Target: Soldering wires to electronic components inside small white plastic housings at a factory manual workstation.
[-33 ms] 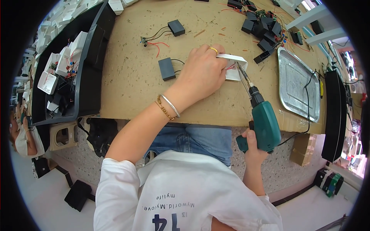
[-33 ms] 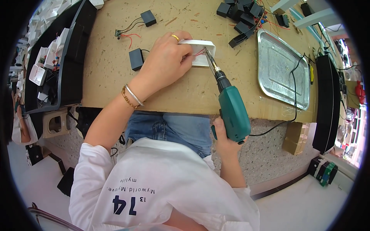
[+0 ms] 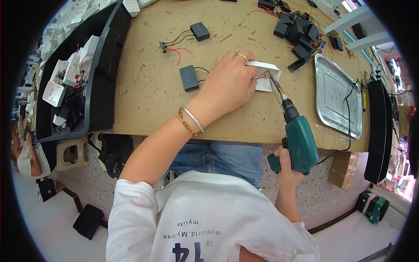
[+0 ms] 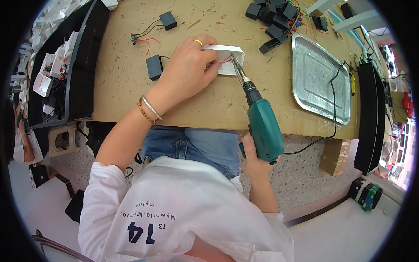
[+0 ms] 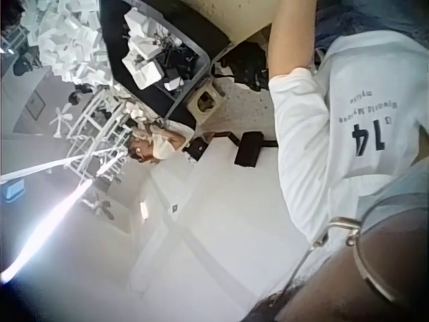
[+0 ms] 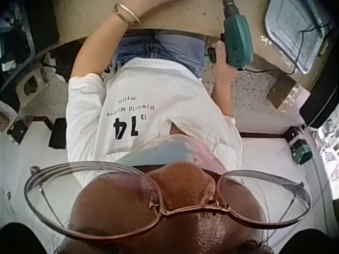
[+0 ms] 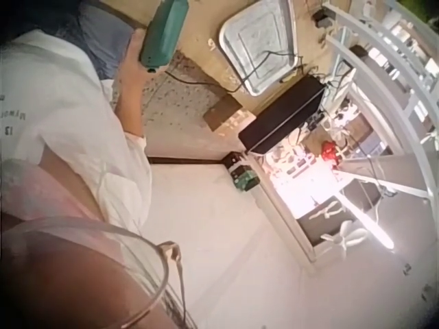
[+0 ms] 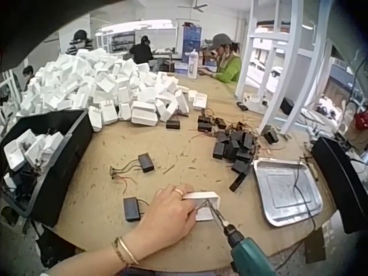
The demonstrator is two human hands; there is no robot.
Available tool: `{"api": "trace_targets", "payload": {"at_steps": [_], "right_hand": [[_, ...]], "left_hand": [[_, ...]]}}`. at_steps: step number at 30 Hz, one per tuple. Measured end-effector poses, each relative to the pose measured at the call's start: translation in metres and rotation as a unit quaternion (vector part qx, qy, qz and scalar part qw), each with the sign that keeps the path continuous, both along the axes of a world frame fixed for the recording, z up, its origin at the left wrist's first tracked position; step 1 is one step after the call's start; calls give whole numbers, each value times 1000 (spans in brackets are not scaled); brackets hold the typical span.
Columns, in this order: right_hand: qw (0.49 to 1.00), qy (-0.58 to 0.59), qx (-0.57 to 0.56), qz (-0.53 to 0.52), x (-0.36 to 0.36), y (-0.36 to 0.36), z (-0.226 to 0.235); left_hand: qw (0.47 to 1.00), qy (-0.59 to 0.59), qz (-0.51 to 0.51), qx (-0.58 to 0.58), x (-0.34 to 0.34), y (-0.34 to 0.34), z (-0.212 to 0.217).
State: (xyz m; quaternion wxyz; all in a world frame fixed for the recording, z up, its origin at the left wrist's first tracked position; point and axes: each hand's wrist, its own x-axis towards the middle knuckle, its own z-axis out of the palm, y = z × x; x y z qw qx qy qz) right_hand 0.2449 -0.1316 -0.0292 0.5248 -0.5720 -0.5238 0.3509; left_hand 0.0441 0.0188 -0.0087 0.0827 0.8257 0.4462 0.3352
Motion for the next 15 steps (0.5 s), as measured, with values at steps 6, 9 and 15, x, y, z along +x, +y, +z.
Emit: {"api": "trace_targets", "payload": {"at_steps": [6, 9, 15], "right_hand": [[999, 38, -3, 13, -1, -5, 2], [999, 54, 7, 3, -1, -5, 3], [998, 66, 20, -9, -2, -4, 4]], "left_hand": [[1000, 13, 5, -11, -2, -1, 0], [1000, 9, 3, 1, -3, -1, 1], [1000, 7, 5, -3, -2, -2, 1]]}}
